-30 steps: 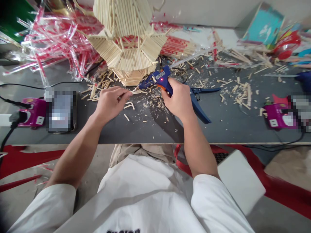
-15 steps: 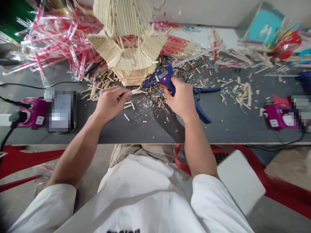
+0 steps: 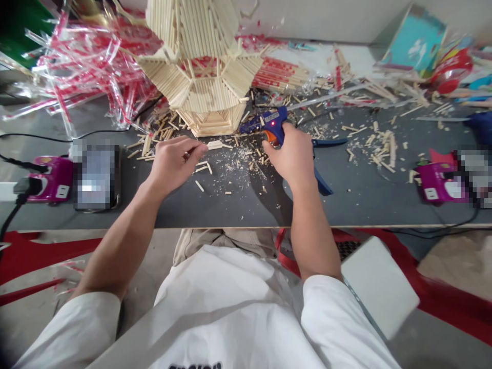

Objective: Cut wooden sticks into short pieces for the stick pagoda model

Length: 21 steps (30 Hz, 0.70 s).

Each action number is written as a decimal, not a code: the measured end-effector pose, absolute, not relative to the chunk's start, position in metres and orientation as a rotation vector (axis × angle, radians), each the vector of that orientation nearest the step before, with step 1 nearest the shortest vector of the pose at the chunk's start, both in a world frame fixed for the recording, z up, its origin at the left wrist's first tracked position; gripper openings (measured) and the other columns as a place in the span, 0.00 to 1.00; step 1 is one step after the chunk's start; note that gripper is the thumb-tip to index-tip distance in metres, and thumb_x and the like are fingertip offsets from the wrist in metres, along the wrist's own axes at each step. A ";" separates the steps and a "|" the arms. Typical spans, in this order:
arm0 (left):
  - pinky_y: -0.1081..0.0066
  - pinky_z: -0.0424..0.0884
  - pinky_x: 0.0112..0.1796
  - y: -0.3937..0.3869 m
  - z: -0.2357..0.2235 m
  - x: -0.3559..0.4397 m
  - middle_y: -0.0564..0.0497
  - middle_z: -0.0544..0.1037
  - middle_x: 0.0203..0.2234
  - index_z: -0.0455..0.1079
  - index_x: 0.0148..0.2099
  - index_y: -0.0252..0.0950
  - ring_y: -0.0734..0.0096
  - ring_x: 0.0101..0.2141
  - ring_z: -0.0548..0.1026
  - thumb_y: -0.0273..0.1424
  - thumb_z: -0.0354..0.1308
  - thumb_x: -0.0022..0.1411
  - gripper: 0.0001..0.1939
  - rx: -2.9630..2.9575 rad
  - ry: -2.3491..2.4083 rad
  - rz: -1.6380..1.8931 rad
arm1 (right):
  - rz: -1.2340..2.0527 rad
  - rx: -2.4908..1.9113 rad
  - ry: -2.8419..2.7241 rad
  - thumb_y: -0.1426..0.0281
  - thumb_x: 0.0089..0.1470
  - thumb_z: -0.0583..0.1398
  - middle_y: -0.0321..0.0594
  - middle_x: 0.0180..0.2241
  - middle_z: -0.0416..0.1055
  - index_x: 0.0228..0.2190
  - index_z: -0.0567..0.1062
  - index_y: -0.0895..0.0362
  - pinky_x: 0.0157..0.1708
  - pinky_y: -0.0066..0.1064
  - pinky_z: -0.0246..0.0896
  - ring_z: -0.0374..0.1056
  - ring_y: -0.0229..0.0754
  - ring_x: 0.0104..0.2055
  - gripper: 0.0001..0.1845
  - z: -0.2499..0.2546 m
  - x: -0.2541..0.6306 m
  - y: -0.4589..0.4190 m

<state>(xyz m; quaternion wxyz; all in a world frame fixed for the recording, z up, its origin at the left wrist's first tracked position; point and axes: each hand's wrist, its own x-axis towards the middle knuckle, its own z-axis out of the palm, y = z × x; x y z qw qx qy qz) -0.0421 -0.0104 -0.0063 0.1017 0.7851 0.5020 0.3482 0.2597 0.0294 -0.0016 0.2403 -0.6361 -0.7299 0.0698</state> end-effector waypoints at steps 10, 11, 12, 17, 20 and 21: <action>0.69 0.69 0.35 -0.008 -0.007 -0.043 0.49 0.82 0.30 0.82 0.42 0.35 0.70 0.32 0.78 0.36 0.55 0.76 0.16 2.287 1.464 1.122 | 0.268 -1.367 -1.996 0.59 0.65 0.65 0.44 0.35 0.76 0.33 0.76 0.53 0.45 0.44 0.70 0.72 0.48 0.38 0.12 -0.001 0.240 0.017; 0.69 0.69 0.36 -0.008 -0.007 -0.044 0.49 0.82 0.30 0.81 0.41 0.35 0.70 0.32 0.77 0.36 0.55 0.76 0.16 2.276 1.470 1.134 | 0.387 -1.252 -2.078 0.61 0.65 0.65 0.41 0.33 0.76 0.33 0.76 0.53 0.41 0.41 0.69 0.71 0.45 0.34 0.11 0.000 0.231 0.012; 0.69 0.69 0.36 -0.007 -0.006 -0.044 0.50 0.82 0.30 0.81 0.40 0.36 0.71 0.32 0.77 0.37 0.56 0.76 0.16 2.262 1.479 1.145 | 0.492 -1.133 -2.172 0.62 0.65 0.65 0.40 0.32 0.76 0.34 0.77 0.54 0.39 0.39 0.68 0.70 0.43 0.33 0.10 -0.001 0.222 0.007; 0.70 0.69 0.36 -0.007 -0.004 -0.045 0.50 0.81 0.29 0.79 0.37 0.36 0.71 0.31 0.76 0.38 0.56 0.76 0.17 2.227 1.508 1.172 | 0.606 -0.743 -2.592 0.72 0.72 0.57 0.46 0.49 0.78 0.52 0.80 0.53 0.40 0.36 0.65 0.75 0.46 0.46 0.14 -0.008 0.181 -0.017; 0.70 0.70 0.36 -0.007 -0.005 -0.044 0.50 0.82 0.29 0.79 0.38 0.36 0.71 0.32 0.77 0.38 0.56 0.76 0.16 2.225 1.489 1.175 | 0.539 -0.783 -2.732 0.73 0.72 0.56 0.44 0.54 0.75 0.57 0.78 0.48 0.38 0.34 0.60 0.73 0.48 0.53 0.18 -0.007 0.167 -0.025; 0.70 0.70 0.36 -0.007 -0.005 -0.043 0.50 0.82 0.29 0.80 0.38 0.36 0.71 0.32 0.77 0.38 0.56 0.76 0.16 2.224 1.485 1.177 | 0.568 -0.831 -2.727 0.70 0.72 0.57 0.43 0.54 0.76 0.55 0.79 0.48 0.38 0.34 0.59 0.73 0.48 0.53 0.15 -0.006 0.165 -0.027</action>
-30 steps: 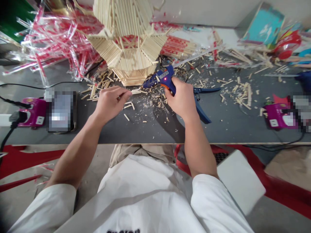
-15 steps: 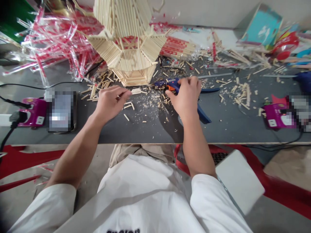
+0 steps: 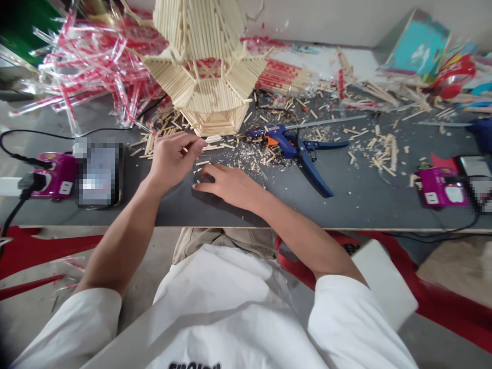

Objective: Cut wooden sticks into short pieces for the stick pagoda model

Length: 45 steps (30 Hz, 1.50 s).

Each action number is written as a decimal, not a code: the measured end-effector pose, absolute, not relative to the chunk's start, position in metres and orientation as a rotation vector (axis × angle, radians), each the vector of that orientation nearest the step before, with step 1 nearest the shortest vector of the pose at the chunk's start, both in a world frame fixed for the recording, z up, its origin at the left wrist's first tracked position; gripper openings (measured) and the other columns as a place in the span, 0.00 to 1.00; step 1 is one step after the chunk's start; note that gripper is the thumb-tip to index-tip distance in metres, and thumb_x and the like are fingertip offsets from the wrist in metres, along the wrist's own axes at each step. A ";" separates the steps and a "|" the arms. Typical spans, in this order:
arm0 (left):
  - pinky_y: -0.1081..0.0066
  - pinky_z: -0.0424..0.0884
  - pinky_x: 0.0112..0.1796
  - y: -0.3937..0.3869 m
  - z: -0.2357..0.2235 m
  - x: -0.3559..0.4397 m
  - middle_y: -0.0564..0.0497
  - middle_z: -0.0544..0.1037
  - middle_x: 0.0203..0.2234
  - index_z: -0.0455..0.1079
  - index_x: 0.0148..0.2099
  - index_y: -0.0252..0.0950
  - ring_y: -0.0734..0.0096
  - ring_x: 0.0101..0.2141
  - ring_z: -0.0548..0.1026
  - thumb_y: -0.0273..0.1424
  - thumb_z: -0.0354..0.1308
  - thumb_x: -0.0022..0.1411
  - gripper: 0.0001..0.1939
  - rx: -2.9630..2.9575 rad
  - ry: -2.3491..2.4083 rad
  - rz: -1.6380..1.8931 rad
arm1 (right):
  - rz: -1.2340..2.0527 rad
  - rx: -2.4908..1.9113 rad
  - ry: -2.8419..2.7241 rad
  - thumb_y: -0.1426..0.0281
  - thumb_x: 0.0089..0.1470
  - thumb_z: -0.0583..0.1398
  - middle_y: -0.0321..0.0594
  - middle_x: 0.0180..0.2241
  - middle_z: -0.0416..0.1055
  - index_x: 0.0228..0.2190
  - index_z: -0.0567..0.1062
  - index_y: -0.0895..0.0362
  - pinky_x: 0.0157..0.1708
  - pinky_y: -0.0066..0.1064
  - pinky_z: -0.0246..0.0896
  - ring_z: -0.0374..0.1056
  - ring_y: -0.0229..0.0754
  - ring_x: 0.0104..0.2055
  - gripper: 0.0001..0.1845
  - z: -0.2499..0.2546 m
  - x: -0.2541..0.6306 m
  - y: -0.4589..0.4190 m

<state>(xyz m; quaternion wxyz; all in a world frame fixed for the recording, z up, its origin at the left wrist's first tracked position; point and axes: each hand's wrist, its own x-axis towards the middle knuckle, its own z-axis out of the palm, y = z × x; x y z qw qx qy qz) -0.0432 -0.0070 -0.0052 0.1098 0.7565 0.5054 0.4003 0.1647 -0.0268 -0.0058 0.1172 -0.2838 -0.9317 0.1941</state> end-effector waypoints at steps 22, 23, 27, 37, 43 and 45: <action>0.71 0.69 0.31 -0.010 0.003 -0.040 0.49 0.82 0.27 0.79 0.37 0.36 0.73 0.28 0.77 0.39 0.57 0.74 0.16 2.091 1.404 1.153 | 0.948 -0.934 -1.659 0.53 0.64 0.67 0.35 0.30 0.78 0.39 0.80 0.51 0.25 0.31 0.69 0.74 0.38 0.26 0.14 0.001 0.209 0.007; 0.71 0.69 0.31 -0.010 0.004 -0.039 0.49 0.82 0.27 0.79 0.37 0.36 0.72 0.28 0.77 0.39 0.57 0.74 0.16 2.091 1.395 1.146 | 0.999 -0.926 -1.614 0.52 0.61 0.69 0.35 0.29 0.78 0.38 0.80 0.51 0.24 0.31 0.69 0.74 0.38 0.26 0.16 0.000 0.208 0.007; 0.71 0.70 0.31 -0.013 0.008 -0.038 0.50 0.82 0.26 0.81 0.39 0.36 0.73 0.27 0.77 0.39 0.57 0.74 0.16 2.116 1.355 1.129 | 1.130 -0.888 -1.527 0.49 0.58 0.71 0.35 0.29 0.79 0.34 0.78 0.52 0.22 0.30 0.68 0.73 0.37 0.25 0.20 -0.003 0.204 0.008; 0.69 0.70 0.34 -0.017 0.009 -0.034 0.50 0.81 0.26 0.81 0.38 0.36 0.71 0.28 0.76 0.40 0.57 0.75 0.17 2.209 1.281 1.088 | 1.064 -0.966 -1.463 0.42 0.56 0.69 0.30 0.23 0.67 0.34 0.76 0.49 0.20 0.30 0.56 0.61 0.35 0.20 0.25 -0.010 0.188 0.002; 0.68 0.71 0.34 -0.017 0.005 -0.034 0.49 0.82 0.27 0.80 0.39 0.37 0.71 0.28 0.75 0.43 0.57 0.75 0.19 2.225 1.273 1.087 | 1.067 -1.021 -1.451 0.38 0.54 0.67 0.30 0.22 0.64 0.33 0.74 0.49 0.19 0.30 0.52 0.59 0.35 0.20 0.28 -0.014 0.181 -0.002; 0.68 0.71 0.35 -0.017 0.005 -0.034 0.49 0.82 0.27 0.80 0.39 0.37 0.71 0.28 0.75 0.43 0.57 0.75 0.18 2.227 1.262 1.094 | 1.062 -1.021 -1.456 0.38 0.54 0.67 0.30 0.22 0.64 0.33 0.74 0.49 0.20 0.30 0.52 0.58 0.35 0.20 0.28 -0.014 0.180 -0.002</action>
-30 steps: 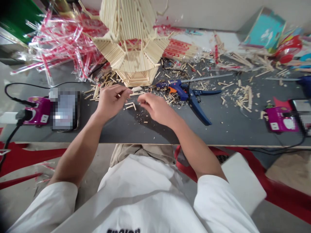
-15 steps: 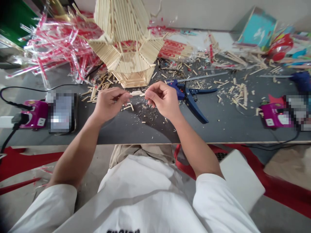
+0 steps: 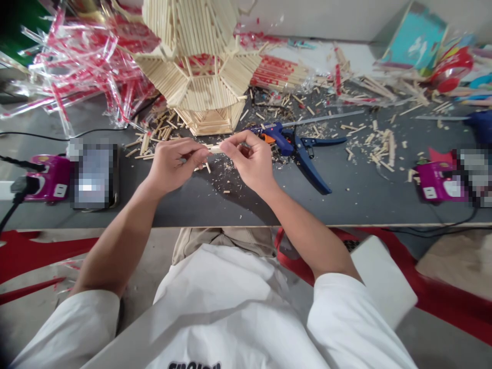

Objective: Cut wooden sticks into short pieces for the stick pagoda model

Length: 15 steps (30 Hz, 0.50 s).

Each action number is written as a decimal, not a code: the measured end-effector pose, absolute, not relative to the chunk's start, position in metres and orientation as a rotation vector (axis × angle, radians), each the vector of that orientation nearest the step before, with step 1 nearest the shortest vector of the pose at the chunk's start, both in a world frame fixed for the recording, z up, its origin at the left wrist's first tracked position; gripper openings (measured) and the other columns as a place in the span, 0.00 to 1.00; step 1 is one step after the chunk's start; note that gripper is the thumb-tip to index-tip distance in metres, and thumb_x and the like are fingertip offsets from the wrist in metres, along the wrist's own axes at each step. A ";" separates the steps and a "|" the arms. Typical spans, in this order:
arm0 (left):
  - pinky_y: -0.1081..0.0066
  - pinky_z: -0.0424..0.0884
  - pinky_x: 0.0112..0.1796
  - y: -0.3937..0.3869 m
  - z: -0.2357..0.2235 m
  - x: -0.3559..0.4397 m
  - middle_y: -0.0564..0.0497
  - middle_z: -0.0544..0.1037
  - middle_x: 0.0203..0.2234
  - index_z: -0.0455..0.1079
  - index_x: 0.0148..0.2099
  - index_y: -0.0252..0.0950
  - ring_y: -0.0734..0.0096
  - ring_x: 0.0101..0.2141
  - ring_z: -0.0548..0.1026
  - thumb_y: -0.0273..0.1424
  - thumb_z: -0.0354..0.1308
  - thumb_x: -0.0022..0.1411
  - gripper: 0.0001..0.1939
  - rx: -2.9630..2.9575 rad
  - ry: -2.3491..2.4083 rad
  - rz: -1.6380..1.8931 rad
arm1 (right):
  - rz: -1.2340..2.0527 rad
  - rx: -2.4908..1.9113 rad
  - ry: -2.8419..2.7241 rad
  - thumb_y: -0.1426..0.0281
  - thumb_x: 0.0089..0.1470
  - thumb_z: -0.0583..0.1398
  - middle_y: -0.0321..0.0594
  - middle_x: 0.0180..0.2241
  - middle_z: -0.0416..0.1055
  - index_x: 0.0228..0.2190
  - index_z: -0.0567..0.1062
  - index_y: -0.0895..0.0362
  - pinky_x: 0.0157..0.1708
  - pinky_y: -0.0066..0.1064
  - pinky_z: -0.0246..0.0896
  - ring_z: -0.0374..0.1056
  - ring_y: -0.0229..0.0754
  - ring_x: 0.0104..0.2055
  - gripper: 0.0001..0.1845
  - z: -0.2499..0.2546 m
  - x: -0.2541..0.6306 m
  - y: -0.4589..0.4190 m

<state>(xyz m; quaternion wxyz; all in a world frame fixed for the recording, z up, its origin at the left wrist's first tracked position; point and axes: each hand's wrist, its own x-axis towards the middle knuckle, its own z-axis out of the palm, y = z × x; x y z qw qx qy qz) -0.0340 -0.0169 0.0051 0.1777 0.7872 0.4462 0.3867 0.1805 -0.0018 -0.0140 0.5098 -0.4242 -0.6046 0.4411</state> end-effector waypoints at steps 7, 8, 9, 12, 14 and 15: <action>0.69 0.71 0.35 -0.017 0.006 -0.034 0.49 0.81 0.27 0.80 0.39 0.36 0.71 0.29 0.76 0.40 0.57 0.75 0.17 2.223 1.255 1.095 | 0.980 -0.997 -1.535 0.41 0.58 0.67 0.33 0.29 0.67 0.33 0.74 0.50 0.23 0.32 0.53 0.57 0.34 0.22 0.26 -0.010 0.183 -0.003; 0.69 0.71 0.35 -0.017 0.006 -0.035 0.49 0.81 0.28 0.80 0.39 0.36 0.71 0.29 0.76 0.40 0.57 0.75 0.17 2.224 1.264 1.086 | 0.955 -1.008 -1.556 0.41 0.59 0.66 0.34 0.30 0.68 0.33 0.74 0.50 0.23 0.32 0.54 0.57 0.34 0.23 0.26 -0.009 0.184 -0.003; 0.68 0.71 0.35 -0.017 0.006 -0.035 0.49 0.81 0.28 0.80 0.39 0.36 0.70 0.29 0.76 0.40 0.57 0.75 0.17 2.225 1.272 1.079 | 0.924 -1.018 -1.578 0.40 0.59 0.65 0.35 0.31 0.68 0.33 0.74 0.50 0.24 0.32 0.55 0.58 0.34 0.24 0.26 -0.009 0.184 -0.003; 0.68 0.72 0.35 -0.016 0.006 -0.035 0.49 0.81 0.27 0.81 0.39 0.36 0.70 0.29 0.76 0.41 0.56 0.75 0.17 2.230 1.284 1.069 | 0.798 -1.032 -1.649 0.41 0.61 0.64 0.37 0.34 0.70 0.33 0.75 0.51 0.26 0.33 0.58 0.59 0.36 0.26 0.26 -0.007 0.186 -0.004; 0.68 0.72 0.35 -0.016 0.006 -0.036 0.49 0.81 0.27 0.81 0.38 0.37 0.69 0.29 0.76 0.41 0.56 0.75 0.18 2.229 1.289 1.071 | 0.704 -1.041 -1.697 0.41 0.63 0.62 0.38 0.35 0.70 0.34 0.75 0.51 0.29 0.34 0.61 0.60 0.37 0.28 0.25 -0.006 0.187 -0.004; 0.67 0.72 0.35 -0.016 0.006 -0.036 0.49 0.81 0.28 0.81 0.38 0.37 0.69 0.29 0.76 0.42 0.56 0.75 0.18 2.228 1.291 1.069 | 0.659 -1.051 -1.720 0.42 0.64 0.61 0.39 0.36 0.70 0.34 0.75 0.51 0.30 0.34 0.62 0.61 0.37 0.29 0.25 -0.005 0.188 -0.005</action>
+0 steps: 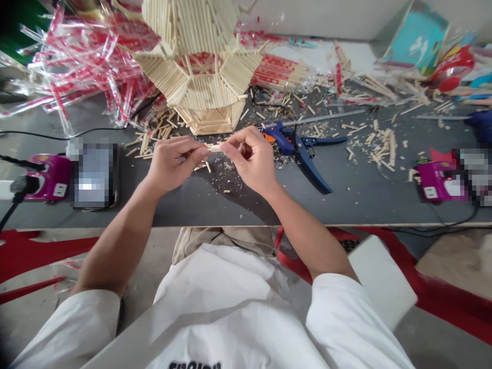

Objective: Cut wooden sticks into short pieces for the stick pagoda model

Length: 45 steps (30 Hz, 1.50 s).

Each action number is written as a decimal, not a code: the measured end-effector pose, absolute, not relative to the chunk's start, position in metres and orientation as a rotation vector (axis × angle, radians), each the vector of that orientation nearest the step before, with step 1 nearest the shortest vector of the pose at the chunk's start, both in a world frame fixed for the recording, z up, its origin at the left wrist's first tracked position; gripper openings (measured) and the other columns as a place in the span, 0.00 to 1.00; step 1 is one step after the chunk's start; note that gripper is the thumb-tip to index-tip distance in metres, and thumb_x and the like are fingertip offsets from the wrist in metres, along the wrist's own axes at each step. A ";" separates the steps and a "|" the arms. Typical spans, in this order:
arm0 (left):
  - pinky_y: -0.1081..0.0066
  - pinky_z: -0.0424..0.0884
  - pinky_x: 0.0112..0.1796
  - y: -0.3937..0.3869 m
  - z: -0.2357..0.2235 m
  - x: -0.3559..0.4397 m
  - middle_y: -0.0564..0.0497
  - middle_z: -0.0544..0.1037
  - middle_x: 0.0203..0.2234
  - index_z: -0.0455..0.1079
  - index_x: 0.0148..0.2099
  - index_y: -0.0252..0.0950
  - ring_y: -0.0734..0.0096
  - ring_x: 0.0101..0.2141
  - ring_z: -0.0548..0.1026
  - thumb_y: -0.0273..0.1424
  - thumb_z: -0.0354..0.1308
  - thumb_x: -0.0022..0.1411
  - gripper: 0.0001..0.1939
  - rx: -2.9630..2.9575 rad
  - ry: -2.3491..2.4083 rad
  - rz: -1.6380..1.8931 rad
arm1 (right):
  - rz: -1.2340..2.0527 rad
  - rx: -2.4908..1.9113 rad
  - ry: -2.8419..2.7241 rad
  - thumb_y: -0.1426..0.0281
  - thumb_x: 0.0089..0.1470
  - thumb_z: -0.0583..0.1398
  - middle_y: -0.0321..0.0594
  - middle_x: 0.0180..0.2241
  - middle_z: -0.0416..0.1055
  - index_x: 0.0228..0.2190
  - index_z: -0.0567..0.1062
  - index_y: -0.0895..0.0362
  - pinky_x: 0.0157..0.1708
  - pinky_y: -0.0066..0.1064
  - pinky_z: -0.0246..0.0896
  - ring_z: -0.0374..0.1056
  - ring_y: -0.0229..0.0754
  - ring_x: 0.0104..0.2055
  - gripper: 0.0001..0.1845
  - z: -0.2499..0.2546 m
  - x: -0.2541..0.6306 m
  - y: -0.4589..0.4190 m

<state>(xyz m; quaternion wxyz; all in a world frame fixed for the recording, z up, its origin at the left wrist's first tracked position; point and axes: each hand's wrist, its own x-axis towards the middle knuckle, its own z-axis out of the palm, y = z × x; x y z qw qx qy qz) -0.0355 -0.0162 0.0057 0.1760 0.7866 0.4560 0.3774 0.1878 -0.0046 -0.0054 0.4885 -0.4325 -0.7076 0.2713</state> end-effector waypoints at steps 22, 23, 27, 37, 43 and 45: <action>0.69 0.71 0.37 -0.016 0.003 -0.036 0.48 0.83 0.31 0.82 0.41 0.36 0.71 0.31 0.78 0.40 0.58 0.76 0.16 2.268 1.181 1.137 | 0.445 -0.934 -1.996 0.54 0.70 0.60 0.40 0.45 0.70 0.44 0.79 0.47 0.42 0.43 0.77 0.67 0.38 0.32 0.13 -0.007 0.202 -0.003; 0.70 0.71 0.37 -0.016 0.003 -0.036 0.48 0.83 0.30 0.82 0.41 0.36 0.71 0.31 0.77 0.40 0.58 0.76 0.16 2.273 1.166 1.153 | 0.432 -0.892 -1.993 0.53 0.70 0.60 0.40 0.45 0.70 0.44 0.79 0.47 0.42 0.42 0.77 0.68 0.38 0.32 0.13 -0.009 0.202 -0.001; 0.71 0.71 0.36 -0.015 0.003 -0.036 0.49 0.82 0.29 0.82 0.41 0.35 0.72 0.30 0.77 0.40 0.58 0.76 0.16 2.301 1.139 1.176 | 0.414 -0.813 -1.975 0.52 0.70 0.61 0.38 0.43 0.70 0.43 0.78 0.49 0.41 0.41 0.78 0.68 0.35 0.31 0.15 -0.014 0.202 0.003; 0.70 0.73 0.37 -0.015 0.001 -0.037 0.49 0.82 0.30 0.83 0.43 0.36 0.72 0.32 0.79 0.41 0.57 0.77 0.17 2.346 1.156 1.199 | 0.303 -0.762 -2.000 0.56 0.71 0.61 0.37 0.44 0.71 0.47 0.78 0.47 0.36 0.35 0.74 0.64 0.32 0.28 0.11 -0.014 0.202 0.004; 0.71 0.74 0.38 -0.015 0.001 -0.037 0.49 0.84 0.35 0.82 0.45 0.37 0.72 0.34 0.80 0.38 0.57 0.77 0.14 2.394 1.167 1.280 | 0.271 -0.751 -2.004 0.56 0.70 0.62 0.37 0.47 0.70 0.51 0.75 0.45 0.34 0.34 0.72 0.63 0.31 0.26 0.12 -0.015 0.207 0.005; 0.71 0.75 0.38 -0.015 0.001 -0.037 0.49 0.84 0.35 0.82 0.45 0.37 0.72 0.34 0.81 0.37 0.58 0.77 0.14 2.408 1.168 1.302 | 0.254 -0.745 -2.014 0.57 0.70 0.62 0.37 0.46 0.70 0.50 0.76 0.44 0.33 0.35 0.73 0.64 0.32 0.27 0.10 -0.015 0.206 0.005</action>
